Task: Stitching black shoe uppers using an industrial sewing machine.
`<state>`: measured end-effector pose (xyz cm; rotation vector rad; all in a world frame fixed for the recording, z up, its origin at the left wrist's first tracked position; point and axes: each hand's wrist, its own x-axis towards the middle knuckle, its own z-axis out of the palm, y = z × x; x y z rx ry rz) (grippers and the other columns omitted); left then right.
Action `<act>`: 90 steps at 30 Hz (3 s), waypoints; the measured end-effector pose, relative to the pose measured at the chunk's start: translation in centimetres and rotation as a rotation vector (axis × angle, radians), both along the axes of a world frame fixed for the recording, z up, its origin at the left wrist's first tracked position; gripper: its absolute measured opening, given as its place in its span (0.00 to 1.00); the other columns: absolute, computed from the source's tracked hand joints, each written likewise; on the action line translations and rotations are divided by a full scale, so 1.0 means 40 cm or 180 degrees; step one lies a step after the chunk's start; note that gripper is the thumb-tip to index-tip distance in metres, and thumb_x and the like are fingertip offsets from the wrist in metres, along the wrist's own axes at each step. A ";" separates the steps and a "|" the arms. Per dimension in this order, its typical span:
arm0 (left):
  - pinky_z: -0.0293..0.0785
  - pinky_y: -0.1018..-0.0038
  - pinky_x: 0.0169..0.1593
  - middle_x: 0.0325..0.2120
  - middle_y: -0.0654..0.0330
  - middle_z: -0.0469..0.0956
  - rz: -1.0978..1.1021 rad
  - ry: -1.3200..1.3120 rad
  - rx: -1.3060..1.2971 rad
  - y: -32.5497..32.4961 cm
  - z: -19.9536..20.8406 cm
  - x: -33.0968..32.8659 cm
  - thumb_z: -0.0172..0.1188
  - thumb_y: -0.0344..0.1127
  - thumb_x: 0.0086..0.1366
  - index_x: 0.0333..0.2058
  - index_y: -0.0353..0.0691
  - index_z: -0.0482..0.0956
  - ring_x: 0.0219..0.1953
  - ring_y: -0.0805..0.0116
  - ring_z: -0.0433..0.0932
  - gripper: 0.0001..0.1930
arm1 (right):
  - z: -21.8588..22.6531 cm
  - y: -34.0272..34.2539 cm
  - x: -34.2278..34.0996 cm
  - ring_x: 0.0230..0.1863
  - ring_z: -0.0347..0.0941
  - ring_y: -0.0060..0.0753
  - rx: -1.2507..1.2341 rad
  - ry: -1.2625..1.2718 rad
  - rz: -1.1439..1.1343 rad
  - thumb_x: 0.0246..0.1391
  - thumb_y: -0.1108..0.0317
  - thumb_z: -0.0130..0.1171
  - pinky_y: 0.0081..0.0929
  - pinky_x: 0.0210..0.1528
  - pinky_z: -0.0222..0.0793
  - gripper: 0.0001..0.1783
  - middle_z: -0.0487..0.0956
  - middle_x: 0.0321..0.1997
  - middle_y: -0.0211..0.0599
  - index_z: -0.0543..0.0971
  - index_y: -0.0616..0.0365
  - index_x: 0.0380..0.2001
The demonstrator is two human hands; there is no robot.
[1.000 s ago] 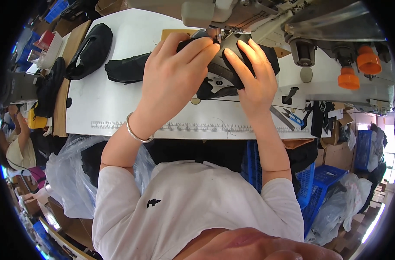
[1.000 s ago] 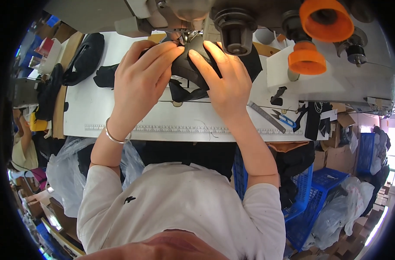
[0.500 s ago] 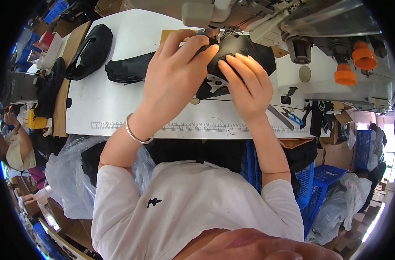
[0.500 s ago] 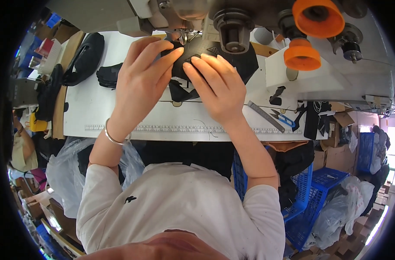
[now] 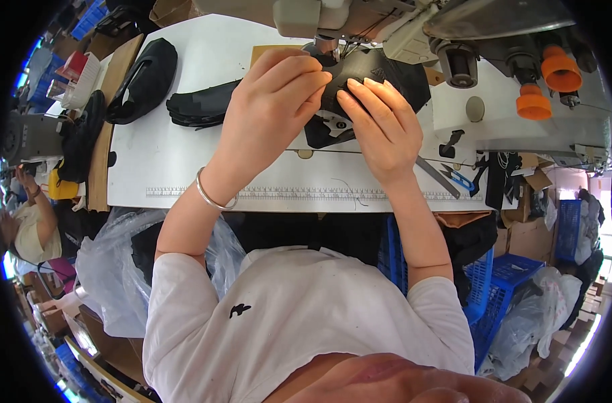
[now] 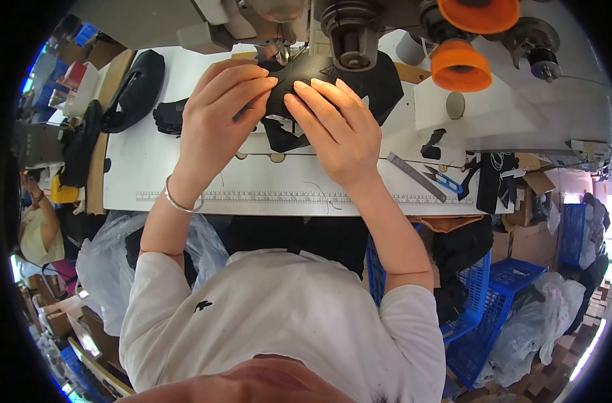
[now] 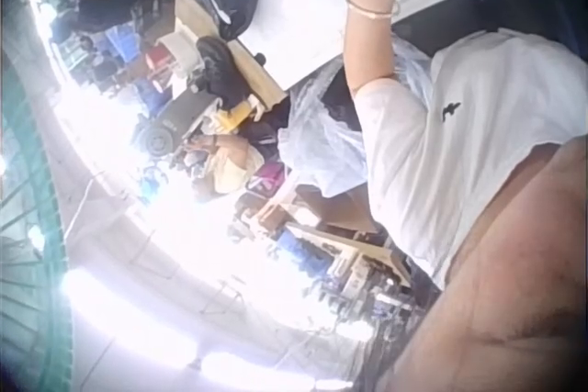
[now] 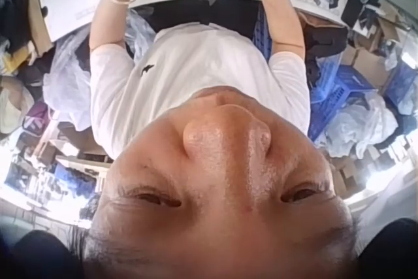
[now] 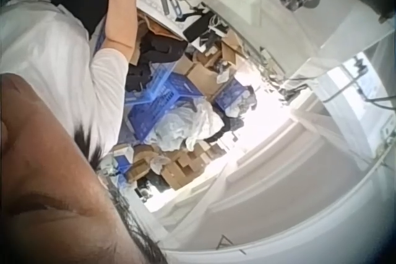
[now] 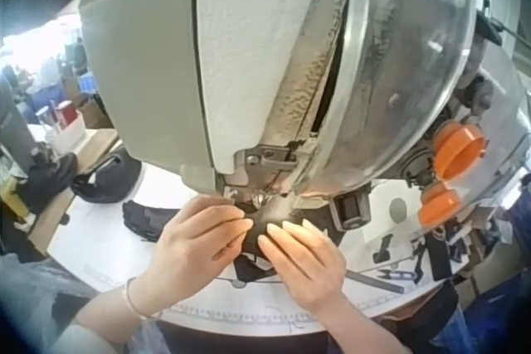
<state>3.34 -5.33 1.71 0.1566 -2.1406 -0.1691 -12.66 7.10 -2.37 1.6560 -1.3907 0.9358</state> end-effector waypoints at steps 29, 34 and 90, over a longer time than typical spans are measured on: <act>0.74 0.71 0.36 0.29 0.65 0.73 0.0691 0.0300 -0.0540 0.041 -0.026 -0.058 0.68 0.25 0.49 0.33 0.37 0.82 0.36 0.67 0.76 0.10 | 0.035 -0.013 -0.056 0.49 0.83 0.37 0.0254 -0.0348 -0.0031 0.42 0.77 0.64 0.29 0.47 0.79 0.21 0.87 0.49 0.30 0.88 0.48 0.43; 0.74 0.71 0.37 0.31 0.63 0.73 0.0890 0.0240 -0.0376 0.069 -0.030 -0.065 0.70 0.28 0.54 0.36 0.34 0.83 0.39 0.67 0.77 0.10 | 0.057 -0.009 -0.075 0.51 0.82 0.37 0.0614 -0.0621 0.0041 0.55 0.78 0.60 0.30 0.52 0.79 0.15 0.88 0.47 0.32 0.89 0.52 0.41; 0.85 0.60 0.54 0.42 0.54 0.85 -0.1273 -0.0019 -0.1386 -0.088 -0.037 0.018 0.65 0.29 0.55 0.40 0.32 0.85 0.49 0.53 0.85 0.13 | 0.002 0.097 0.083 0.50 0.79 0.21 0.1390 -0.4619 0.1733 0.62 0.74 0.65 0.19 0.50 0.74 0.33 0.84 0.48 0.36 0.67 0.61 0.68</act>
